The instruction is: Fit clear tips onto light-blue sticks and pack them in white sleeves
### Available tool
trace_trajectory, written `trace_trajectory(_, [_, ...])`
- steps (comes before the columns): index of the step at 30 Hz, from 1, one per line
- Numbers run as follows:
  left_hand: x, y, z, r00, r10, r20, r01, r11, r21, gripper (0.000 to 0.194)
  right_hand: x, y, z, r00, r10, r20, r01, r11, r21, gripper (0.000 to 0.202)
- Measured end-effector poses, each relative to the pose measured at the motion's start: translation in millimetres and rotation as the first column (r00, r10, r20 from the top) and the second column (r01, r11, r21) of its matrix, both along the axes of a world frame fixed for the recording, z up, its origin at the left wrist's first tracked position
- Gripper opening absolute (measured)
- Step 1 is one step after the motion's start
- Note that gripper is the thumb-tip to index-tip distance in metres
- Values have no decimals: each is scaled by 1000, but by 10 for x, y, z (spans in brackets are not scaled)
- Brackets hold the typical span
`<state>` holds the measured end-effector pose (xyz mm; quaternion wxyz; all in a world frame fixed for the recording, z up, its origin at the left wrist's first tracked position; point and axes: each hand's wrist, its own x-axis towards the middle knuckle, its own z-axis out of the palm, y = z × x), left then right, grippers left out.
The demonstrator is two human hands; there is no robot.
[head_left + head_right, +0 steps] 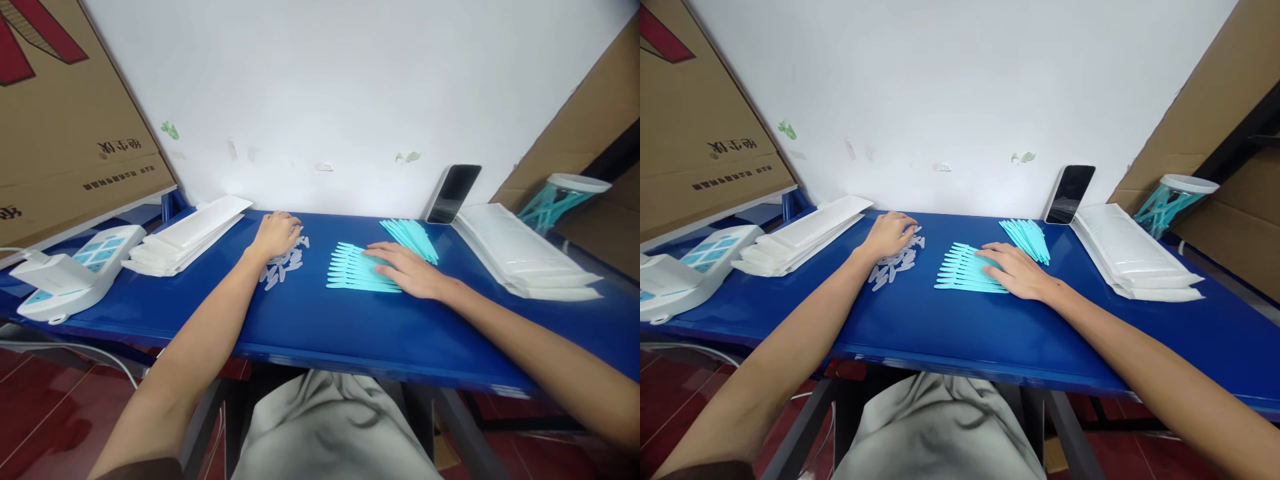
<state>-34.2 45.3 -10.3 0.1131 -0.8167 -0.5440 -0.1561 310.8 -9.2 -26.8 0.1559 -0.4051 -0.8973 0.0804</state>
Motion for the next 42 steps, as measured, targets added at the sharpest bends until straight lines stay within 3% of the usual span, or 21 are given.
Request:
trace_trajectory(4, [-63, -55, 119, 997, -70, -19, 70, 998, 4, 40, 24, -10, 13, 1000, -21, 20, 21, 1000, -16, 50])
trace_trajectory(8, [174, -182, 240, 960, -271, -65, 273, 962, 23, 40, -29, -21, 14, 999, -36, 15, 36, 999, 24, 55])
trace_trajectory(12, [339, -137, 234, 904, -396, -162, 401, 916, -5, 38, -93, -66, 24, 998, 62, 29, -62, 998, -7, 62])
trace_trajectory(17, [76, -123, 257, 856, -516, -47, 515, 857, -24, 36, -154, -151, 72, 986, 128, 106, -120, 989, -80, 72])
trace_trajectory(19, [-126, -192, 300, 864, -501, 42, 499, 865, 55, 35, -179, -162, 77, 981, 141, 135, -123, 984, -129, 73])
trace_trajectory(22, [-387, -274, 344, 909, -393, 135, 370, 913, 169, 36, -207, -138, 59, 978, 141, 155, -107, 972, -210, 73])
trace_trajectory(25, [-493, -275, 331, 937, -295, 189, 254, 943, 213, 38, -219, -79, 33, 982, 130, 139, -94, 966, -241, 75])
trace_trajectory(32, [-391, -245, 201, 953, -286, 103, 278, 957, 79, 40, -212, 222, -13, 987, 114, 114, -90, 977, -195, 70])
trace_trajectory(37, [-290, -321, 209, 939, -343, 33, 340, 938, 72, 40, -243, 467, -50, 989, 105, 107, -87, 984, -158, 67])
trace_trajectory(40, [-229, -351, 220, 936, -351, 0, 350, 932, 93, 40, -237, 486, -57, 989, 107, 99, -96, 989, -116, 65])
trace_trajectory(42, [-196, -358, 204, 934, -356, -26, 357, 931, 72, 42, -220, 429, -48, 994, 88, 66, -87, 996, -19, 62])
